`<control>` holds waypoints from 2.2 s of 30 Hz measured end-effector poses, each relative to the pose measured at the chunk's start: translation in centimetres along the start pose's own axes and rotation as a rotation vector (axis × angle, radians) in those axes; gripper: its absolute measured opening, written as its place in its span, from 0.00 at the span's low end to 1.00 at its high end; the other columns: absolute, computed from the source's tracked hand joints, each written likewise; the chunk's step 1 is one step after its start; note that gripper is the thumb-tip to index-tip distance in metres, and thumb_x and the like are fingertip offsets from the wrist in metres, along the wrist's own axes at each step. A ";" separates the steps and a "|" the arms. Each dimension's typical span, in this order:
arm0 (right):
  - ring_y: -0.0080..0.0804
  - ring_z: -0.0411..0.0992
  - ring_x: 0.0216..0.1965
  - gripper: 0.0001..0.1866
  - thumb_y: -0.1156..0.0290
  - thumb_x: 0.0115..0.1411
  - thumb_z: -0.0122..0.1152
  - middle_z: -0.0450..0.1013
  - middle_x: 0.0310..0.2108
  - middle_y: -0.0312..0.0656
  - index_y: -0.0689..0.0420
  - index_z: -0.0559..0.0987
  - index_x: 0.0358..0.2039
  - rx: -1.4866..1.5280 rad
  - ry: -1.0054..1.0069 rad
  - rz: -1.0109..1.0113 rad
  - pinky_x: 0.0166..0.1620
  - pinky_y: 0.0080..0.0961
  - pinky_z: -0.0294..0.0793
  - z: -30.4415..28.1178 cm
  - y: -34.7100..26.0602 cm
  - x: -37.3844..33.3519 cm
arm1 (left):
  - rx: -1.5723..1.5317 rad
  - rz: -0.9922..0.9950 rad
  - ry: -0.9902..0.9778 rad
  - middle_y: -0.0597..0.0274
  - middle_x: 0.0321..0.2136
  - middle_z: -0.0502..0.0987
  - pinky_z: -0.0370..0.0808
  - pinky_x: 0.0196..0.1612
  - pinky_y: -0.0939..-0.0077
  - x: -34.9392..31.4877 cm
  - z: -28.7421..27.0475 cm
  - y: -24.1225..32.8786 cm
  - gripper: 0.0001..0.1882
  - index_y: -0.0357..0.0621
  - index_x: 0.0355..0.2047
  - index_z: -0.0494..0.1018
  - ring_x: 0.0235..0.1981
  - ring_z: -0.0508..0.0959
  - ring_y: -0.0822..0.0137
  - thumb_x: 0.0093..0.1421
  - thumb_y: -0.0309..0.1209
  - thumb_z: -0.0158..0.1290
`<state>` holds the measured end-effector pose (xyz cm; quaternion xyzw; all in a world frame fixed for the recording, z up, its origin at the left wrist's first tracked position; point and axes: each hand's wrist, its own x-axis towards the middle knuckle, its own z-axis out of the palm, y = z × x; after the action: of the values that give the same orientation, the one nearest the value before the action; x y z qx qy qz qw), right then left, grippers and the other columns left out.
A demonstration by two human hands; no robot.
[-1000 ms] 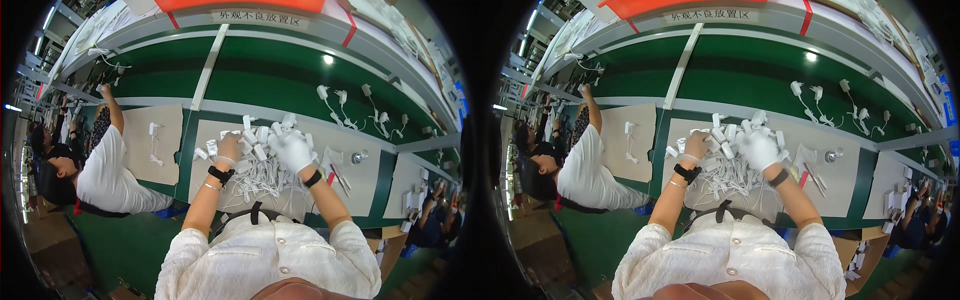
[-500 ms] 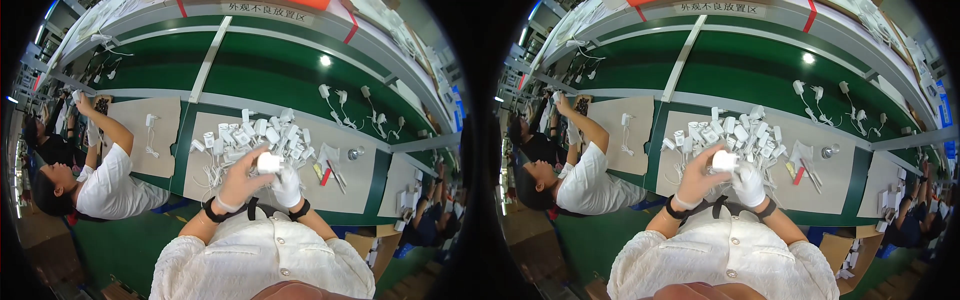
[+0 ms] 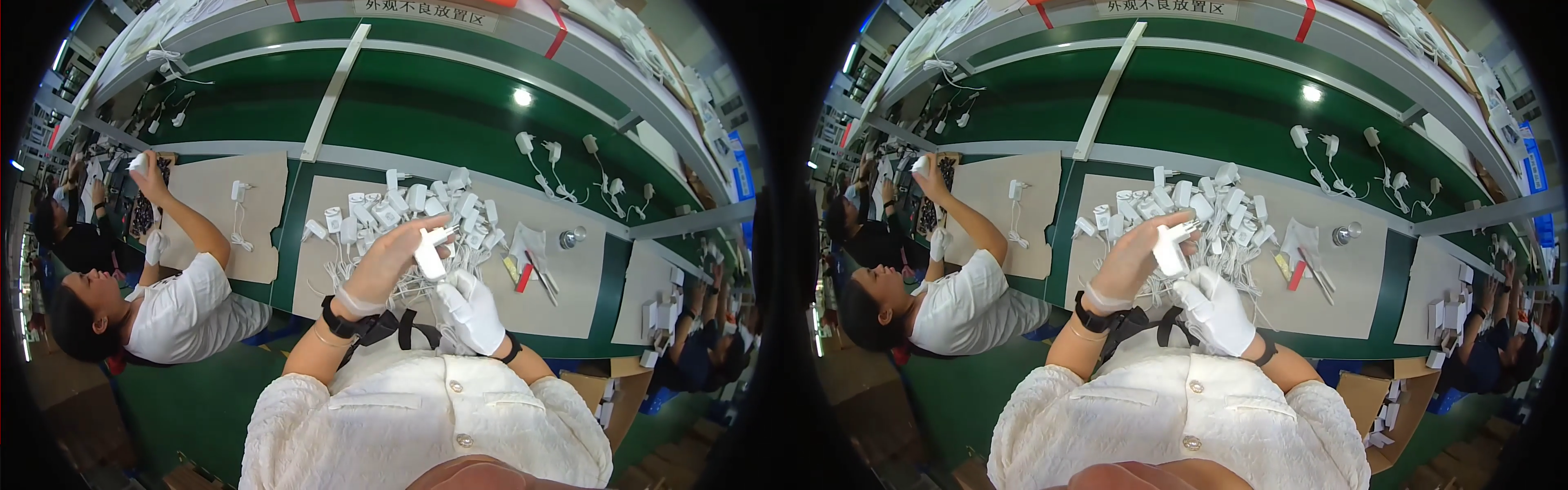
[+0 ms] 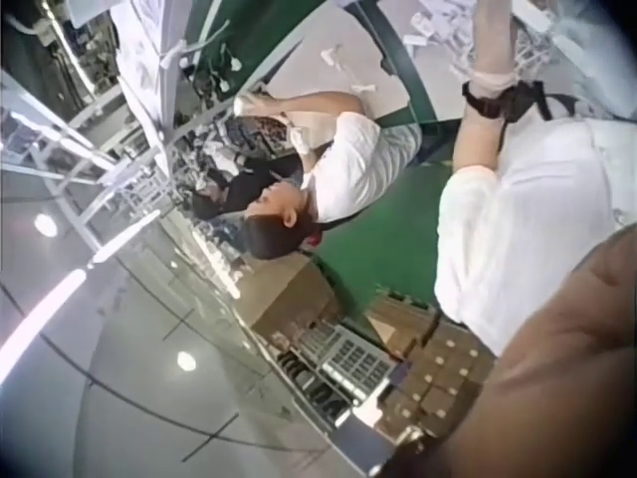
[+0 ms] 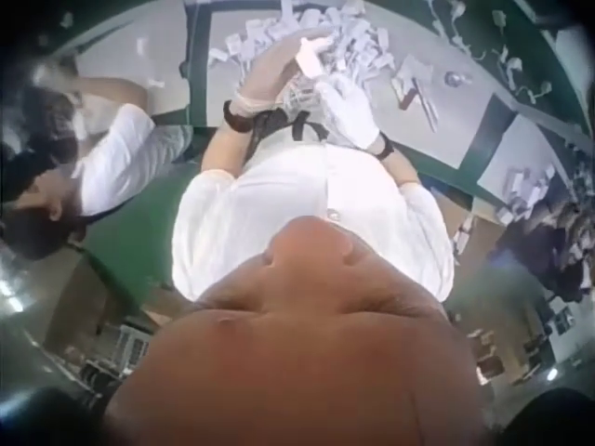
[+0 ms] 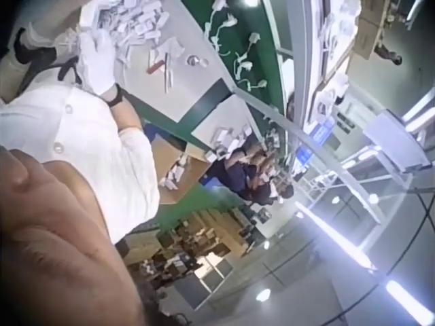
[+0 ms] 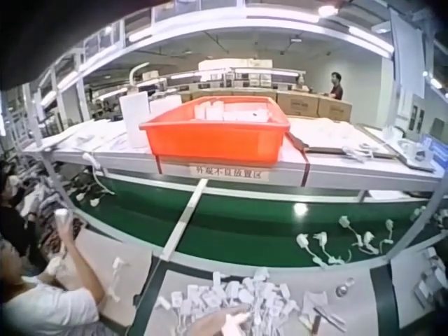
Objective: The person picks up a power adapter from a pile, wipes the casing and the cable with a cloth, and places it on the table, repeating this for several others.
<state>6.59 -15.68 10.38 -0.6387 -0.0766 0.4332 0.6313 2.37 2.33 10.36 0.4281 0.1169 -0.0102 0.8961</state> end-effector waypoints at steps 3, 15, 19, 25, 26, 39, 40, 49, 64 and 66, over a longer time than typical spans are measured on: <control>0.13 0.64 0.22 0.13 0.65 0.55 0.66 0.70 0.23 0.32 0.60 0.74 0.31 0.043 -0.058 0.023 0.25 0.14 0.66 0.0 -1.5 0.0 | -0.231 -0.066 -0.069 0.45 0.54 0.69 0.69 0.55 0.65 0.3 -0.4 -0.9 0.28 0.34 0.59 0.61 0.49 0.74 0.59 0.63 0.39 0.43; 0.24 0.71 0.16 0.16 0.62 0.48 0.73 0.72 0.15 0.35 0.58 0.76 0.28 -0.303 0.067 -0.175 0.21 0.23 0.69 1.2 -2.6 -0.5 | -0.607 -0.092 -0.045 0.41 0.54 0.68 0.72 0.51 0.63 0.8 0.4 -2.0 0.27 0.33 0.59 0.61 0.46 0.76 0.55 0.64 0.38 0.39; 0.20 0.70 0.17 0.13 0.68 0.48 0.72 0.72 0.15 0.36 0.59 0.75 0.23 -0.502 0.103 -0.331 0.22 0.20 0.68 1.0 -2.5 -0.1 | -0.199 -0.045 -0.005 0.45 0.54 0.69 0.72 0.52 0.65 0.4 0.3 -1.5 0.26 0.33 0.58 0.62 0.48 0.75 0.56 0.63 0.35 0.40; 0.33 0.71 0.15 0.12 0.67 0.54 0.66 0.69 0.13 0.41 0.58 0.76 0.19 -0.781 0.109 -0.633 0.20 0.29 0.67 -0.1 -2.4 0.2 | 0.367 -0.156 -0.038 0.50 0.56 0.68 0.71 0.53 0.69 -0.3 -1.4 -0.3 0.27 0.33 0.59 0.60 0.53 0.72 0.62 0.61 0.32 0.44; 0.34 0.70 0.14 0.12 0.68 0.54 0.65 0.69 0.13 0.41 0.59 0.76 0.18 -0.778 0.115 -0.645 0.20 0.30 0.67 -0.2 -2.4 0.1 | 0.367 -0.159 -0.041 0.50 0.56 0.68 0.71 0.53 0.69 -0.4 -1.7 -0.3 0.27 0.33 0.59 0.60 0.53 0.72 0.62 0.61 0.32 0.44; 0.21 0.57 0.07 0.22 0.55 0.68 0.44 0.61 0.08 0.31 0.59 0.75 0.27 1.122 -0.557 0.329 0.13 0.14 0.53 -3.1 -1.7 2.9 | 0.173 -0.177 0.147 0.65 0.24 0.74 0.58 0.17 0.86 1.3 -1.4 -0.4 0.22 0.37 0.49 0.69 0.17 0.65 0.80 0.63 0.42 0.46; 0.21 0.55 0.07 0.21 0.56 0.69 0.43 0.59 0.07 0.30 0.59 0.75 0.29 1.067 -0.574 0.363 0.13 0.15 0.52 -3.3 -1.2 3.1 | 0.188 -0.184 0.200 0.68 0.20 0.71 0.53 0.15 0.86 1.5 -1.4 -0.7 0.20 0.38 0.44 0.71 0.13 0.60 0.81 0.63 0.44 0.46; 0.17 0.51 0.06 0.25 0.54 0.71 0.30 0.52 0.05 0.26 0.58 0.73 0.34 0.246 -0.197 0.252 0.12 0.17 0.48 -3.1 0.2 3.6 | 0.304 -0.239 0.393 0.68 0.13 0.68 0.57 0.14 0.83 4.0 -2.2 -1.8 0.21 0.42 0.23 0.73 0.11 0.61 0.77 0.62 0.47 0.50; 0.19 0.57 0.09 0.22 0.55 0.71 0.34 0.55 0.08 0.26 0.54 0.73 0.30 0.951 -0.418 0.057 0.15 0.17 0.52 -6.5 5.0 9.1 | 1.613 -0.045 0.439 0.50 0.36 0.79 0.74 0.41 0.62 9.7 -20.7 -9.6 0.24 0.47 0.44 0.77 0.38 0.77 0.52 0.53 0.49 0.57; 0.24 0.59 0.09 0.22 0.54 0.70 0.36 0.58 0.08 0.27 0.53 0.73 0.29 0.653 -0.075 0.085 0.14 0.22 0.54 -8.2 5.5 12.0 | 1.599 0.002 0.474 0.50 0.36 0.79 0.74 0.42 0.64 8.4 -20.0 -8.8 0.22 0.46 0.45 0.76 0.38 0.77 0.53 0.54 0.46 0.56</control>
<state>16.83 -15.05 -1.29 -0.3890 0.0698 0.4842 0.7806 5.46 12.77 -10.32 0.9262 0.2593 0.0010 0.2737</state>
